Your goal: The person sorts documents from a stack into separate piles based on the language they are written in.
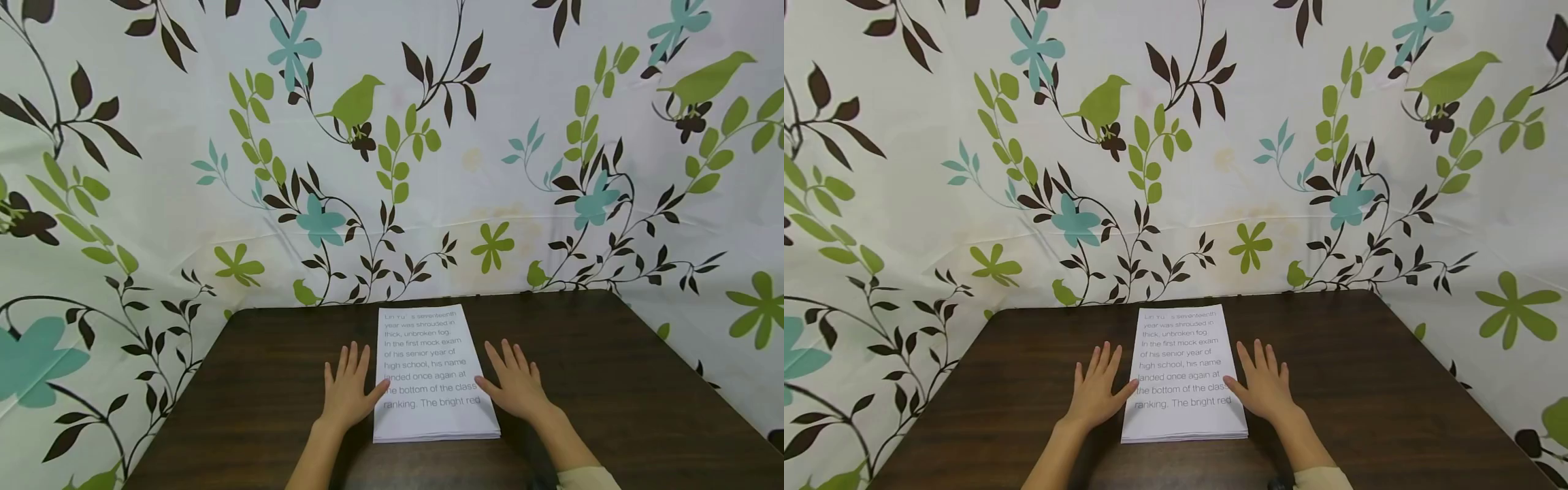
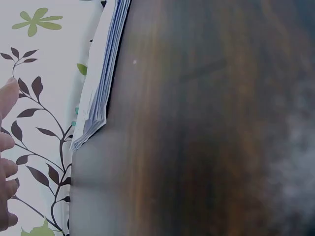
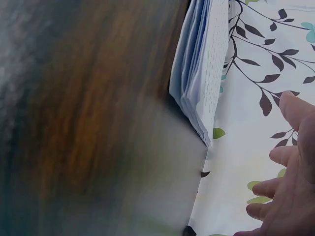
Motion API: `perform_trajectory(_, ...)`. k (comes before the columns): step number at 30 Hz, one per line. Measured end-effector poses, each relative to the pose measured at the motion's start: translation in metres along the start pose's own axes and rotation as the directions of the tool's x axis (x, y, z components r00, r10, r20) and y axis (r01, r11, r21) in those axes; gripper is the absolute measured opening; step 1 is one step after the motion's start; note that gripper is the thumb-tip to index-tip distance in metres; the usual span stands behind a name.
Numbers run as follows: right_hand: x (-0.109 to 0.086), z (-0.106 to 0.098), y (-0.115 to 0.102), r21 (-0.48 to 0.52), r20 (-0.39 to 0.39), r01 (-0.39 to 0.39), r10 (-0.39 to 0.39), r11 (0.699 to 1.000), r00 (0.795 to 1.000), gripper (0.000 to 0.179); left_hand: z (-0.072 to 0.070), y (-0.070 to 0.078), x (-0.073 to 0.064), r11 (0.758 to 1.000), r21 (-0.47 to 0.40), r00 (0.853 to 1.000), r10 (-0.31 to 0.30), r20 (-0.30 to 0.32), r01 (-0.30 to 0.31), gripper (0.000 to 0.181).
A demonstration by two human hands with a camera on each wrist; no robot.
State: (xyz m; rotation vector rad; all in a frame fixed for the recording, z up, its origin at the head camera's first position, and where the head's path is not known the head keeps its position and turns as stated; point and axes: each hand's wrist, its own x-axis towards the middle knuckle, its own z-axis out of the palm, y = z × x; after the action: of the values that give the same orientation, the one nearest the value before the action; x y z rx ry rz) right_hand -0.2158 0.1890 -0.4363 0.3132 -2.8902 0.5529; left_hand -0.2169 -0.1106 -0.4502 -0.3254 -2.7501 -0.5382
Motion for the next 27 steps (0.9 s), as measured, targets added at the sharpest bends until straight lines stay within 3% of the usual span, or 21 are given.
perform_trajectory(13,0.005,0.003,-0.003,0.053,0.017,-0.019,0.019,0.998,1.000,0.070,0.002,0.002,0.004,0.993,-0.112,0.999,-0.039,0.037,0.043,0.074)
perform_trajectory(20,0.007,0.008,-0.001,0.145,0.106,-0.069,0.054,0.987,0.993,0.067,0.005,0.003,0.003,0.956,-0.278,0.992,-0.066,0.105,0.093,0.072)
perform_trajectory(27,0.009,0.016,0.002,0.253,0.166,-0.059,0.017,0.966,0.986,0.066,0.009,0.002,0.003,0.925,-0.358,0.984,-0.077,0.160,0.131,0.070)
